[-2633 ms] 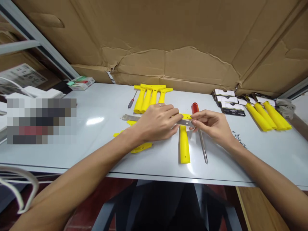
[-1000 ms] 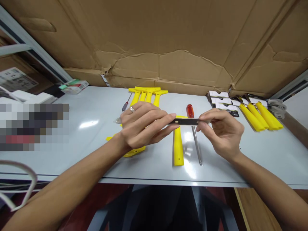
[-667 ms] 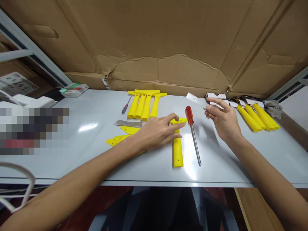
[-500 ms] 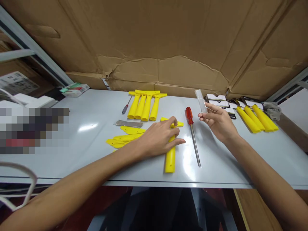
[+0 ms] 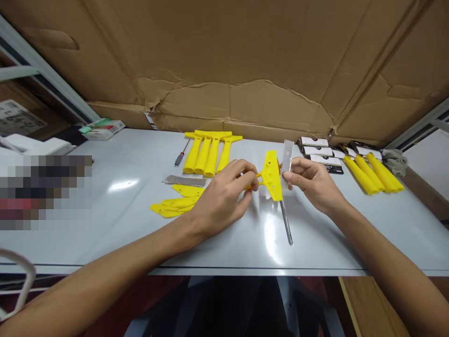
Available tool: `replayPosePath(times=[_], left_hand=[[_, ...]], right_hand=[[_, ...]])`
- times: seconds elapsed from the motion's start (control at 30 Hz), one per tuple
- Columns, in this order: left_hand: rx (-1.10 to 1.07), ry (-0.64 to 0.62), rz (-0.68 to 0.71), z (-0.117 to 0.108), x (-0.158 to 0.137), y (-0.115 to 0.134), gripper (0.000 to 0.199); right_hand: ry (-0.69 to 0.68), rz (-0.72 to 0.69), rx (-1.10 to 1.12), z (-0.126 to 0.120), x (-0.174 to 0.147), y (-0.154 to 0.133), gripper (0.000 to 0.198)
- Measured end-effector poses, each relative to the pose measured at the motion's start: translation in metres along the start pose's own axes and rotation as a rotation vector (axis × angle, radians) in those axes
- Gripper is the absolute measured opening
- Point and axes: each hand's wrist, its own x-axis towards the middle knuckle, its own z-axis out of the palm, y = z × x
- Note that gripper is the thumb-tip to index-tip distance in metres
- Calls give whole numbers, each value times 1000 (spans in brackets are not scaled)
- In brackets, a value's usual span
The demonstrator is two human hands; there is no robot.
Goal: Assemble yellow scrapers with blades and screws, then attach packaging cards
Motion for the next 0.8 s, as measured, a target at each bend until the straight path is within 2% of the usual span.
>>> replayPosePath(times=[0.17,0.3,0.5,0.67,0.8], left_hand=[[129,123,66,3,-1,-3,20],[193,137,47,5,-1,-8,21],[209,58,-1,9,-3,-11,22],[192,57,11,11,-3,-11,24],[184,84,42,12,-2,-10,26]], right_hand=[[-42,40,13,1,0,0,58],[-16,0,-21,1,1,2,53],[183,-238,-192,7,-5,-5,32],[164,-470,-304,16,-8,-10,13],[168,-516,-322,18,-9,-5,15]])
